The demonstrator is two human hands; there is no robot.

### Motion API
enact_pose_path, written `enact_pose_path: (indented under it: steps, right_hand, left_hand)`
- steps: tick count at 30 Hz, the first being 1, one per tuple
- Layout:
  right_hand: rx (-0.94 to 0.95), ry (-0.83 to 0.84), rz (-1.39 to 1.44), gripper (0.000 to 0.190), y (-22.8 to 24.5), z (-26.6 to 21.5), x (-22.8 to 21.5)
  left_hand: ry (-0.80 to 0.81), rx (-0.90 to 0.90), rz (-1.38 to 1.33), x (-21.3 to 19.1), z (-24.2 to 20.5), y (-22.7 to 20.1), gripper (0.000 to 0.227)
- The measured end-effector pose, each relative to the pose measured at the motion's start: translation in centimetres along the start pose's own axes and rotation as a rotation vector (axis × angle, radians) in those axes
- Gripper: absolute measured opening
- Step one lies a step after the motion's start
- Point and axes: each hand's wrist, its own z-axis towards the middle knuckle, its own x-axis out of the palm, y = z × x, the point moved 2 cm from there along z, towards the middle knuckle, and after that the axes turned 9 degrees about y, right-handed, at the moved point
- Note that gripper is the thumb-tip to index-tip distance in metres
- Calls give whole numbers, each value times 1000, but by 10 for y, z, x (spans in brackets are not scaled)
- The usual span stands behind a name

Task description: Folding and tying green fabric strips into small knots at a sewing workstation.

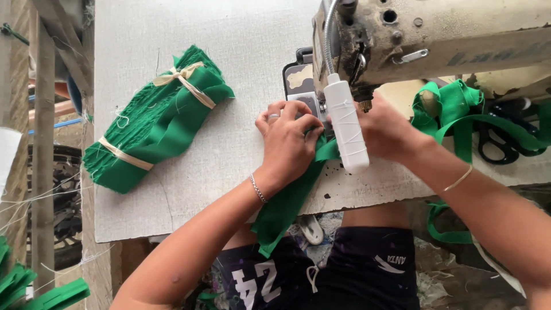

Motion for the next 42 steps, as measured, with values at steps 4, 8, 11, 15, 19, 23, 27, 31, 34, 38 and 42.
enact_pose_path:
  steps: [4, 8, 11, 15, 19, 23, 27, 31, 34, 38, 42]
  right_hand:
    - [237, -87, 159, 20, -19, 10, 8]
    - [245, -89, 155, 19, 6, 19, 5]
    - [232, -95, 149, 17, 16, 18, 1]
    - [215, -101, 131, 15, 29, -2, -8]
    - [206, -112, 110, 13, 29, 1, -20]
    - [195, -120, 98, 12, 20, 0, -34]
    - [158, -157, 254, 10, 56, 0, -44]
    - [72, -72, 254, 12, 73, -2, -34]
    - [33, -35, 234, 14, 72, -10, -44]
    - [68, -105, 295, 16, 75, -6, -51]
    - [136, -176, 248, 37, 77, -5, -53]
  left_hand:
    - [25, 11, -27, 2, 0, -4, 7]
    - [37, -7, -75, 6, -1, 3, 5]
    - [23, -50, -127, 3, -1, 7, 5]
    - [3, -89, -185, 7, 1, 12, 6]
    - [19, -132, -181, 5, 2, 7, 5]
    - [11, -143, -154, 5, 5, 3, 5]
    - [12, -143, -133, 4, 6, 1, 5]
    - [-16, -121, -77, 2, 3, -1, 6]
    - [-31, -120, -54, 3, 2, -2, 7]
    - [-42, -109, -44, 3, 2, -4, 8]
    - [-54, -106, -43, 6, 2, -3, 7]
